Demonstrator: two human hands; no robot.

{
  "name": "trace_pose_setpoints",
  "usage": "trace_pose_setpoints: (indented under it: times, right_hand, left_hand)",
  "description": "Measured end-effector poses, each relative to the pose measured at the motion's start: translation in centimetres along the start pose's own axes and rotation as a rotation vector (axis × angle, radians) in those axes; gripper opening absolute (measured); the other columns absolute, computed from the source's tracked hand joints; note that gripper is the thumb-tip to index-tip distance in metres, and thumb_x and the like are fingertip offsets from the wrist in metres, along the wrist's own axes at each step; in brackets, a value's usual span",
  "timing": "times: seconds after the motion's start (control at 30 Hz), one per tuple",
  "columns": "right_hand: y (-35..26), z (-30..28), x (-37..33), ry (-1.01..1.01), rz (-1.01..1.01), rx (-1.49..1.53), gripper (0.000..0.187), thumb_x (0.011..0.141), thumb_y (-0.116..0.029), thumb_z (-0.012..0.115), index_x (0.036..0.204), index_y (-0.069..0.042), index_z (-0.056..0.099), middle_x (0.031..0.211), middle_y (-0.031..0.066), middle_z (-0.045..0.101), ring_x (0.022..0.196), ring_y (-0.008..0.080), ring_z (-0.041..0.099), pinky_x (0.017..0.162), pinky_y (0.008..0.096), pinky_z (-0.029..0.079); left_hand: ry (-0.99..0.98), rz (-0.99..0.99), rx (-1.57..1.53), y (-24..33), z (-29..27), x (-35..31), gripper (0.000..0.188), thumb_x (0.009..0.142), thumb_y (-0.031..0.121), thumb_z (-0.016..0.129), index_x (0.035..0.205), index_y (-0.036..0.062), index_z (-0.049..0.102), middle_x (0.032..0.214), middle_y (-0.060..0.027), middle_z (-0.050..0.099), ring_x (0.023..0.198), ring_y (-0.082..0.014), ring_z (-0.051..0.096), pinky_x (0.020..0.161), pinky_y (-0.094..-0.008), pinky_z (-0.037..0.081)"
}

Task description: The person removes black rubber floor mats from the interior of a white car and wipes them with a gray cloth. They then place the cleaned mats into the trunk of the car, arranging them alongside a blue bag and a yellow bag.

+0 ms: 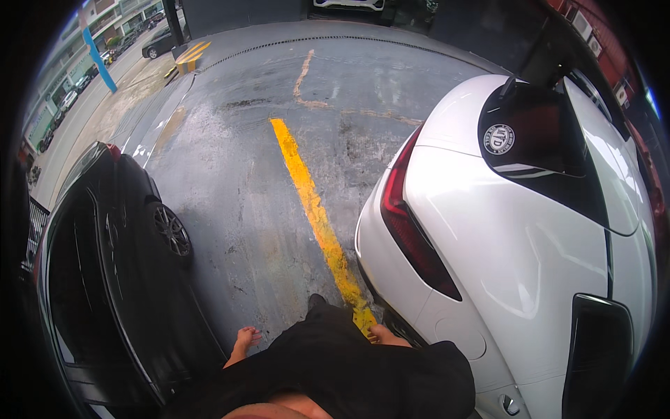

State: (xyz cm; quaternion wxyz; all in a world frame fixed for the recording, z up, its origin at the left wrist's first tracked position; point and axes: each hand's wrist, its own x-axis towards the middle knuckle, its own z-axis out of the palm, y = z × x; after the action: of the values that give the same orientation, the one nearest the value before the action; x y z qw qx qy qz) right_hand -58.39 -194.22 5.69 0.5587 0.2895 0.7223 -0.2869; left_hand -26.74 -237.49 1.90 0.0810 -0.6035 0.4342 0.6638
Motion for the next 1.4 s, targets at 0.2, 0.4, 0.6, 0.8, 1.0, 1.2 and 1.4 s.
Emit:
trace_pose_setpoints:
  times: [0.2,0.4,0.6,0.8,1.0,1.2,1.4]
  right_hand:
    - [-33.1,1.3,3.7,-0.053,-0.463,-0.23,0.055,0.097,-0.042,0.061,0.144,-0.015,0.053,0.139,0.0026,0.059,0.097,0.0184,0.058,0.072,0.0393,0.045]
    - [-59.4,5.1,-0.2,-0.139,-0.711,-0.272,0.053,0.095,-0.036,0.062,0.143,-0.015,0.054,0.134,0.0063,0.063,0.113,0.0237,0.065,0.085,0.0443,0.056]
    - [-65.3,-3.7,3.1,0.013,-0.472,-0.113,0.046,0.095,-0.037,0.061,0.135,-0.015,0.061,0.133,0.0066,0.063,0.108,0.025,0.066,0.083,0.0465,0.056]
    - [-61.0,-10.4,11.0,0.049,-0.13,0.342,0.022,0.097,-0.026,0.058,0.111,-0.014,0.069,0.099,0.0052,0.068,0.078,0.0236,0.063,0.077,0.0485,0.055]
    - [-55.9,-17.1,19.3,0.178,-0.67,-0.036,0.016,0.089,-0.021,0.066,0.102,-0.013,0.07,0.095,0.0103,0.065,0.082,0.0293,0.061,0.072,0.0466,0.051]
    - [-79.5,-28.1,19.6,0.067,-0.018,0.65,0.038,0.095,-0.033,0.062,0.129,-0.015,0.064,0.122,0.0082,0.066,0.108,0.0298,0.065,0.087,0.052,0.055]
    - [-108.8,-45.0,18.2,0.133,-0.456,0.598,0.048,0.097,-0.038,0.06,0.139,-0.015,0.055,0.134,0.0059,0.062,0.115,0.0262,0.062,0.09,0.0515,0.052]
  left_hand:
    - [-0.069,-0.105,-0.076,11.7,5.6,5.6,0.025,0.099,0.014,0.052,0.122,0.0069,0.057,0.108,-0.0095,0.07,0.089,-0.0303,0.071,0.076,-0.0514,0.057]
    - [-0.108,-0.212,0.041,22.5,7.6,12.4,0.026,0.098,0.013,0.051,0.123,0.0058,0.056,0.108,-0.0106,0.069,0.09,-0.0311,0.071,0.076,-0.0506,0.058]
    - [-0.216,-0.175,0.287,44.3,10.8,22.1,0.028,0.098,0.013,0.051,0.124,0.0049,0.055,0.109,-0.0111,0.068,0.092,-0.0309,0.07,0.074,-0.0484,0.058]
    - [-0.163,0.106,0.356,76.1,17.6,35.6,0.031,0.098,0.014,0.051,0.127,0.0043,0.054,0.111,-0.0115,0.067,0.095,-0.0299,0.07,0.074,-0.0461,0.059]
    - [-0.26,0.429,0.229,98.3,31.7,43.7,0.033,0.099,0.016,0.051,0.131,0.0055,0.052,0.112,-0.0109,0.067,0.096,-0.0285,0.07,0.073,-0.0458,0.058]
    - [-0.379,0.072,0.459,102.7,48.0,43.9,0.035,0.098,0.018,0.052,0.132,0.0057,0.052,0.112,-0.0111,0.067,0.097,-0.0299,0.07,0.078,-0.0493,0.058]
    - [-0.44,-0.129,0.693,107.4,59.1,45.5,0.034,0.098,0.018,0.052,0.129,0.0062,0.055,0.111,-0.0109,0.067,0.097,-0.0297,0.07,0.077,-0.0495,0.058]
